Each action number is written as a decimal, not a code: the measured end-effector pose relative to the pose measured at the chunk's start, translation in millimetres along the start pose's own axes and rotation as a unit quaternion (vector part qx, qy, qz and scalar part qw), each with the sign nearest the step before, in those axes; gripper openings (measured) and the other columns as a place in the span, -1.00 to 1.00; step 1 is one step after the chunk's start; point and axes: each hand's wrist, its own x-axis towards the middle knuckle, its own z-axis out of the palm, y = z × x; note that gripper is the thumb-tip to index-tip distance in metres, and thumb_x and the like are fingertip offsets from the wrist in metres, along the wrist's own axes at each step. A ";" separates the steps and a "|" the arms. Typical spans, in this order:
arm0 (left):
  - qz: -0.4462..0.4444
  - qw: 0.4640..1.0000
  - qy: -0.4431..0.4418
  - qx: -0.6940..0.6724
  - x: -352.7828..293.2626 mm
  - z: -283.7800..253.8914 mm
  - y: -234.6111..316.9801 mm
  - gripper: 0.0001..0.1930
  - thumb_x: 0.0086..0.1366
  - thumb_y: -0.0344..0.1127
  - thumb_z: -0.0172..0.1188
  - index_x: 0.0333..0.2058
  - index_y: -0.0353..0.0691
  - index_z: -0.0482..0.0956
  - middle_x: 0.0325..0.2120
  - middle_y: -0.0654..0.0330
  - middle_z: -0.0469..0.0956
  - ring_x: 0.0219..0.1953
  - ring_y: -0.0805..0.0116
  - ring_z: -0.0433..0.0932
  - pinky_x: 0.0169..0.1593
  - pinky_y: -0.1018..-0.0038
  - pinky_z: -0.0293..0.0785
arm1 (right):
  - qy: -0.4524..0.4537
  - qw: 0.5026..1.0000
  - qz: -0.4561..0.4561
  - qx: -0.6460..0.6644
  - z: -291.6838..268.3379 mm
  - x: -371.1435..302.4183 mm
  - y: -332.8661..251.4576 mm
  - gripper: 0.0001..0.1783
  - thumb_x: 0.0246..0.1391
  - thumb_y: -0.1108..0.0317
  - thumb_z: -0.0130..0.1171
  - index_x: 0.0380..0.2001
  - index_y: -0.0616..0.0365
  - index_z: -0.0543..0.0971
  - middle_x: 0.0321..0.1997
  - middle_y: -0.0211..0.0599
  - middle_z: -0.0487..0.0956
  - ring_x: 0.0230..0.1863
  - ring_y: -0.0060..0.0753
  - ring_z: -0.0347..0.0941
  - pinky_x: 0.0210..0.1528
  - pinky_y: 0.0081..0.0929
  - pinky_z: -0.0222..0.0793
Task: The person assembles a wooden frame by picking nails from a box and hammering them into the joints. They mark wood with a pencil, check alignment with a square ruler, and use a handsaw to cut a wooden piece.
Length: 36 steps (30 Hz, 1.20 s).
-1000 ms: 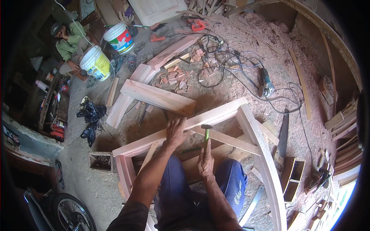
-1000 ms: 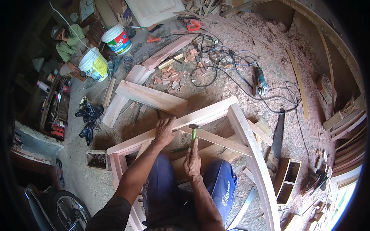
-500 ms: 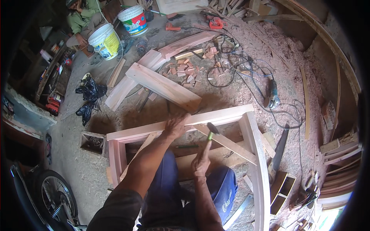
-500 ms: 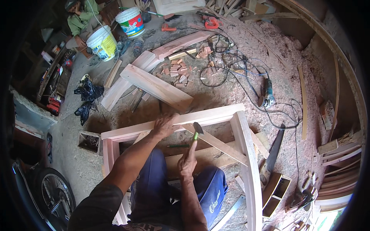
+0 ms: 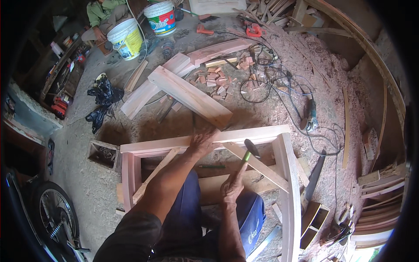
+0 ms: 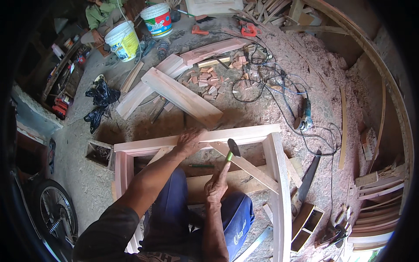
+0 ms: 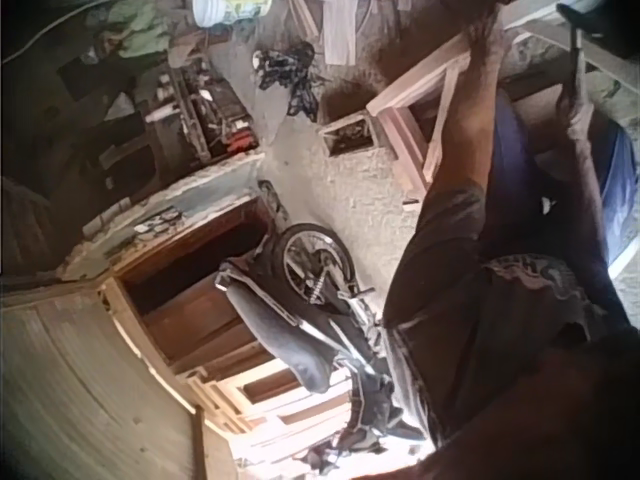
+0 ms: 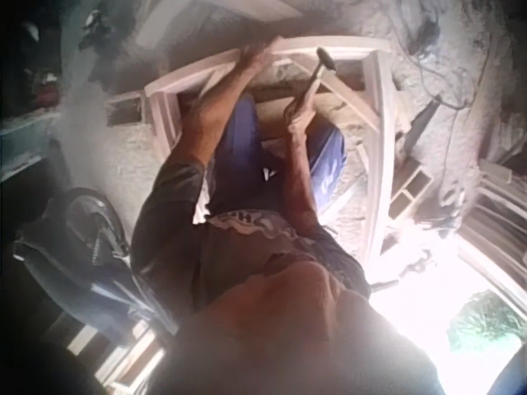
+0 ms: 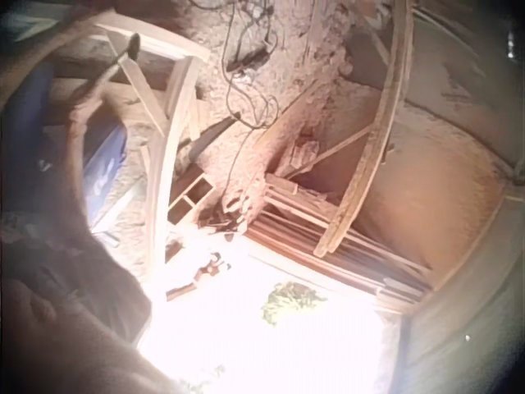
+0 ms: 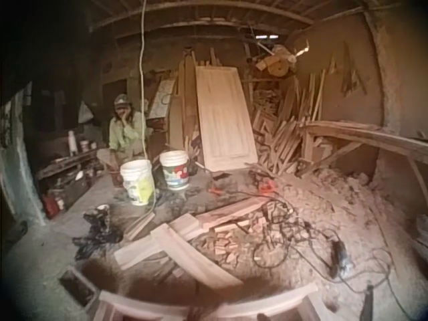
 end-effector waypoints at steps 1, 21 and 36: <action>-0.005 1.000 -0.006 -0.005 3.4 -1.5 0.0 -0.45 0.13 0.08 0.39 0.00 -0.09 0.51 -0.15 0.11 0.61 -0.03 0.06 0.58 0.01 0.13 0.48 | 0.047 0.998 -0.047 -0.004 4.3 -1.2 6.7 -0.15 0.30 0.46 -0.04 0.55 -0.18 -0.11 -0.31 0.20 0.64 -0.39 0.34 0.58 -0.38 0.02 0.45; -0.023 0.999 -0.016 -0.020 4.7 -4.8 0.0 -0.50 0.15 0.03 0.38 -0.04 -0.10 0.51 -0.13 0.08 0.59 -0.02 0.01 0.57 0.04 0.12 0.48 | -0.061 0.996 0.035 -0.048 30.7 -7.6 15.5 -0.20 0.34 0.41 -0.04 0.54 -0.12 -0.09 -0.26 0.14 0.64 -0.40 0.22 0.62 -0.40 -0.10 0.46; -0.017 0.999 -0.044 -0.006 8.3 -3.5 -0.4 -0.44 0.14 0.09 0.39 0.01 -0.08 0.50 -0.12 0.10 0.59 0.00 0.05 0.55 0.04 0.15 0.47 | 0.074 0.995 -0.070 0.007 26.9 -5.0 14.5 -0.19 0.31 0.43 -0.07 0.54 -0.21 -0.07 -0.29 0.24 0.63 -0.43 0.29 0.58 -0.46 -0.01 0.41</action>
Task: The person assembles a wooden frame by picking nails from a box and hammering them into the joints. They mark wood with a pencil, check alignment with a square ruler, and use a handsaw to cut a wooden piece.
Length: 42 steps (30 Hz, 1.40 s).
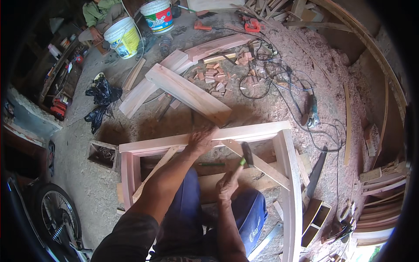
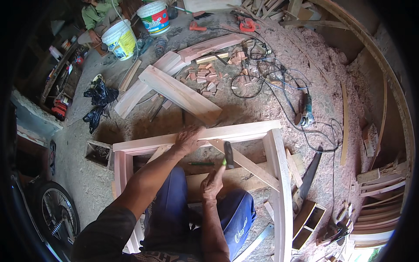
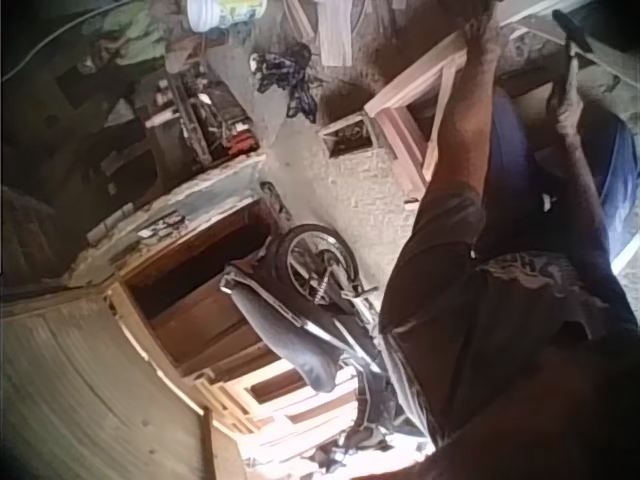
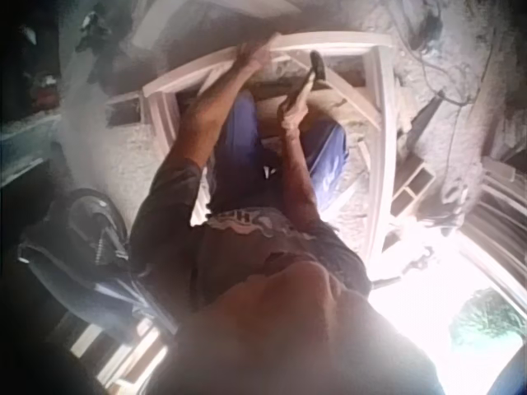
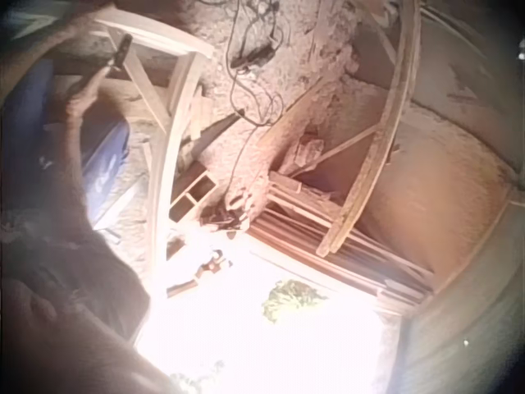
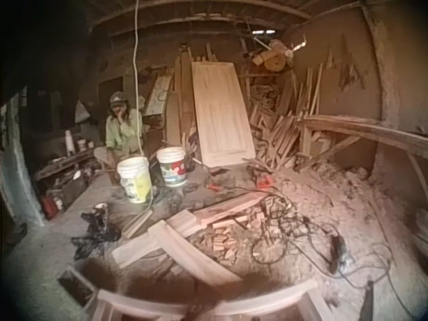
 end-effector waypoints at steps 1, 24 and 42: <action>0.007 0.999 0.035 -0.013 -6.7 10.4 -5.3 -0.44 0.13 0.08 0.39 0.02 -0.07 0.51 -0.13 0.10 0.59 0.00 0.06 0.55 0.04 0.15 0.47 | -0.126 0.990 0.063 -0.030 0.6 0.0 0.4 -0.20 0.32 0.45 -0.05 0.54 -0.18 -0.05 -0.30 0.23 0.63 -0.44 0.31 0.58 -0.47 -0.03 0.41; -0.007 1.000 0.009 -0.015 -5.1 -5.3 -1.7 -0.48 0.15 0.06 0.39 -0.03 -0.10 0.49 -0.17 0.09 0.59 -0.03 0.02 0.56 -0.01 0.08 0.48 | -0.023 0.996 -0.041 -0.074 -19.9 12.0 14.5 -0.32 0.43 0.23 -0.05 0.50 0.12 0.02 -0.02 0.27 0.55 -0.27 0.28 0.54 -0.14 -0.04 0.47; 0.001 1.000 0.025 0.002 -8.0 8.9 -7.1 -0.44 0.16 0.06 0.38 0.03 -0.10 0.48 -0.07 0.13 0.58 0.03 0.03 0.54 0.01 0.11 0.52 | -0.151 0.986 0.063 -0.026 -7.8 21.8 5.4 -0.20 0.32 0.40 -0.09 0.55 -0.24 -0.07 -0.29 0.32 0.61 -0.31 0.43 0.57 -0.30 0.13 0.43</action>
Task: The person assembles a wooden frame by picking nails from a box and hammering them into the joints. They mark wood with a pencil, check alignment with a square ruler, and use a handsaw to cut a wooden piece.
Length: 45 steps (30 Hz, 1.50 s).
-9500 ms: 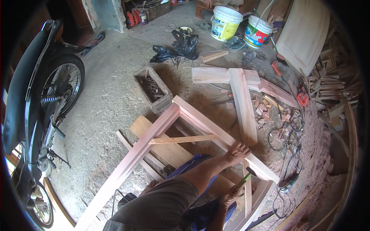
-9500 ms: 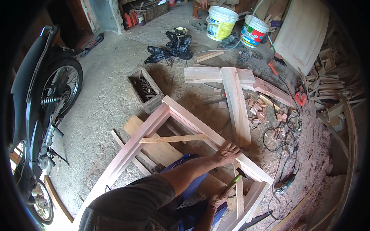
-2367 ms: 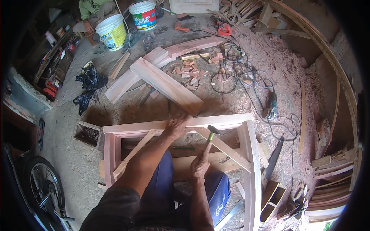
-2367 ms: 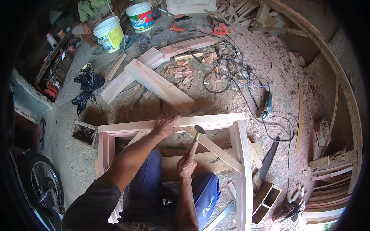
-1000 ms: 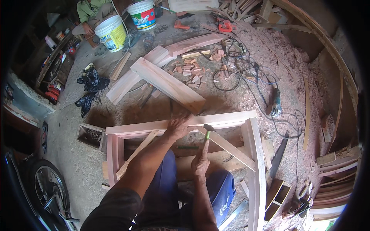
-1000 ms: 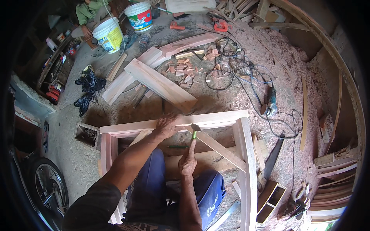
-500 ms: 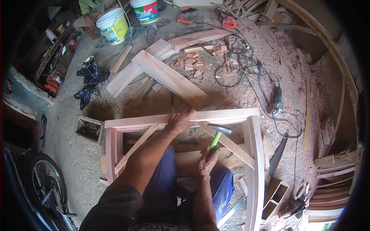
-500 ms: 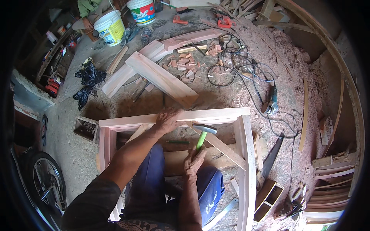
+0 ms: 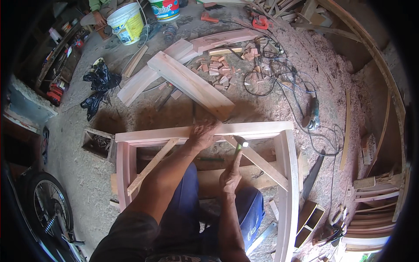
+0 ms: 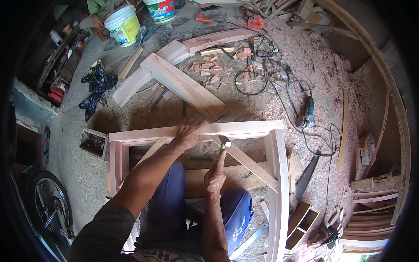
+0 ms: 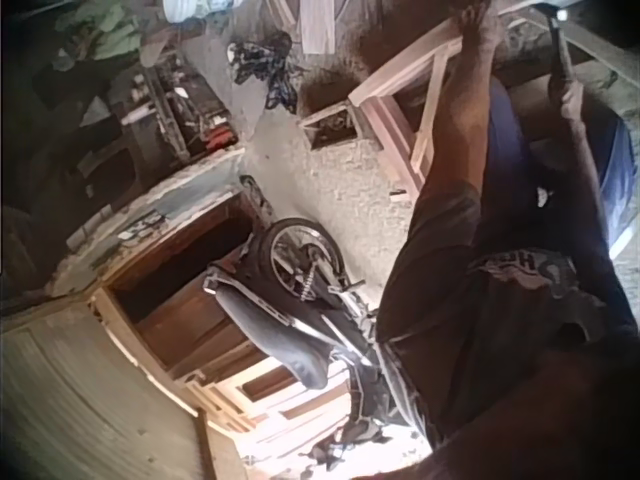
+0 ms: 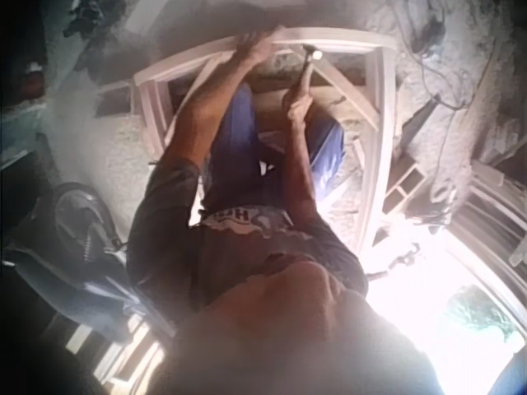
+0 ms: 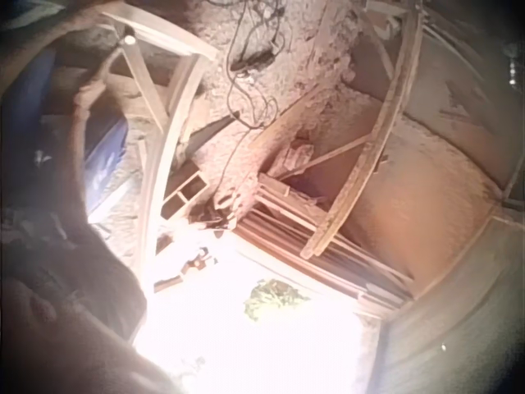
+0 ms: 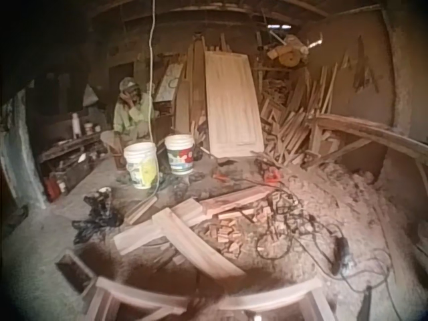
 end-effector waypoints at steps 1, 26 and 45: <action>0.000 1.000 0.006 0.005 -1.1 0.0 -0.4 -0.44 0.16 0.06 0.38 0.03 -0.09 0.48 -0.07 0.14 0.58 0.03 0.03 0.54 0.01 0.11 0.52 | 0.072 0.996 -0.055 -0.007 -0.2 1.5 -4.6 -0.22 0.33 0.38 -0.10 0.55 -0.23 -0.06 -0.30 0.32 0.61 -0.31 0.42 0.57 -0.31 0.13 0.42; 0.016 0.999 0.037 0.019 -1.1 2.0 0.1 -0.46 0.10 -0.02 0.43 -0.03 -0.15 0.49 -0.10 0.08 0.56 -0.04 0.00 0.56 -0.03 0.13 0.52 | 0.080 0.994 -0.069 0.006 -0.8 3.1 -0.9 -0.19 0.26 0.49 -0.09 0.54 -0.12 0.01 -0.41 0.13 0.61 -0.43 0.22 0.59 -0.38 -0.01 0.43; 0.010 0.998 0.050 -0.044 5.4 4.5 -4.3 -0.46 0.14 0.03 0.40 0.00 -0.12 0.47 -0.13 0.08 0.57 0.00 -0.01 0.54 0.02 0.09 0.48 | -0.045 0.996 -0.060 -0.048 -5.9 27.9 -0.1 -0.27 0.33 0.45 -0.04 0.52 -0.09 0.08 -0.46 0.21 0.55 -0.53 0.14 0.54 -0.45 -0.08 0.40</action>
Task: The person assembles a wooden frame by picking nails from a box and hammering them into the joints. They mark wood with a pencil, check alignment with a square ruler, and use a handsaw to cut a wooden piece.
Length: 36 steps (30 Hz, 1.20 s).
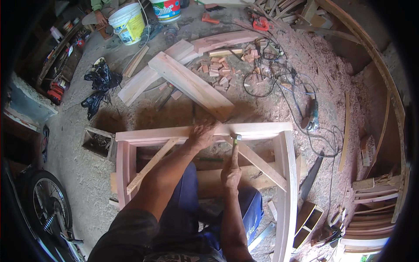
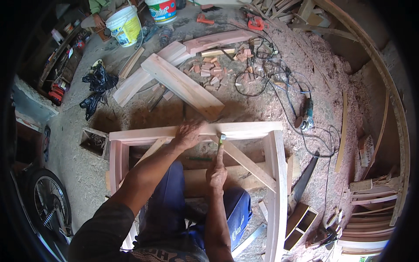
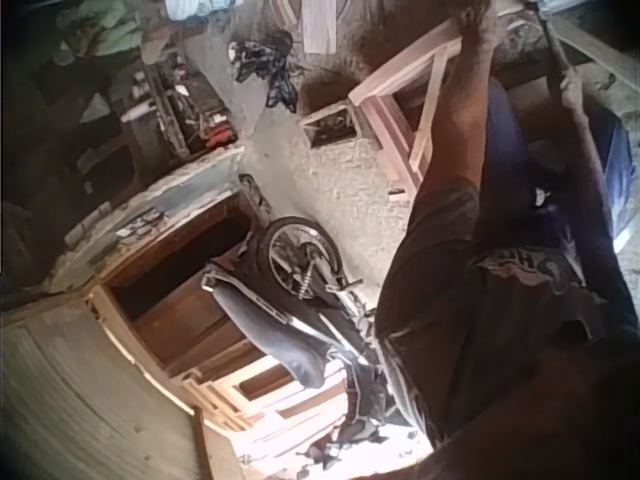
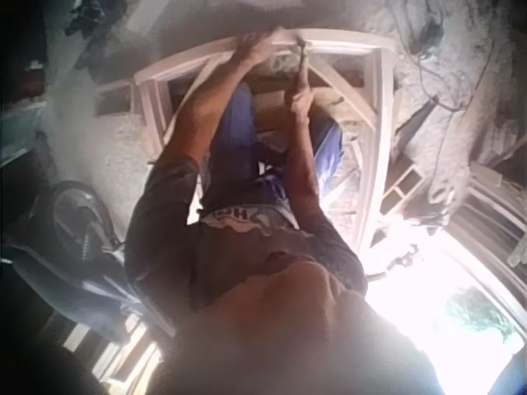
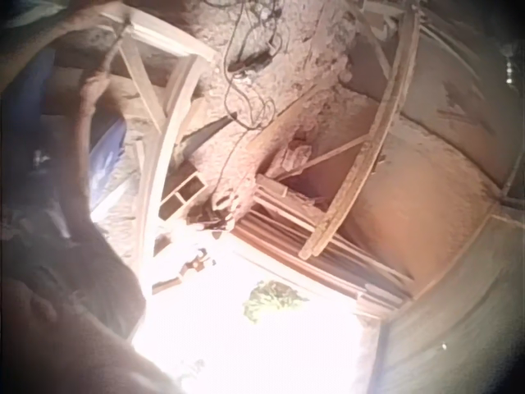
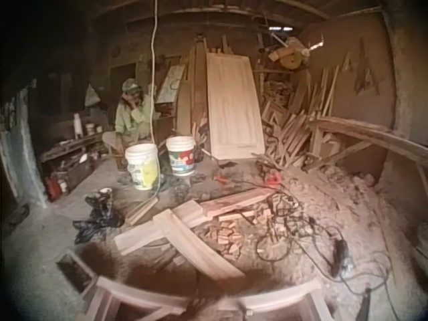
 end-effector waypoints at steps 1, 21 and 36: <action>0.014 1.000 0.012 0.017 3.2 -0.6 -0.1 -0.46 0.14 0.03 0.40 -0.01 -0.12 0.48 -0.13 0.08 0.57 0.00 0.00 0.54 0.01 0.10 0.49 | 0.017 1.000 -0.009 0.015 -4.7 1.8 0.5 -0.27 0.33 0.43 -0.03 0.52 -0.08 0.07 -0.45 0.20 0.56 -0.52 0.17 0.54 -0.43 -0.06 0.41; -0.005 0.999 -0.029 0.029 -6.3 2.6 -0.2 -0.42 0.14 0.04 0.40 0.04 -0.11 0.47 -0.06 0.09 0.56 0.04 0.02 0.53 0.04 0.11 0.51 | 0.028 1.000 -0.005 0.010 -15.7 -13.2 0.0 -0.22 0.29 0.44 0.00 0.53 -0.09 0.04 -0.40 0.13 0.61 -0.42 0.17 0.58 -0.38 0.02 0.44; -0.093 0.986 -0.137 0.018 0.3 -5.8 6.6 -0.39 0.21 0.10 0.33 0.14 -0.04 0.40 0.04 0.11 0.54 0.17 -0.02 0.47 0.13 0.02 0.43 | 0.009 0.994 0.070 0.078 -69.9 -15.2 -29.6 -0.20 0.25 0.51 -0.01 0.52 -0.11 0.04 -0.34 0.15 0.61 -0.33 0.28 0.57 -0.28 0.06 0.46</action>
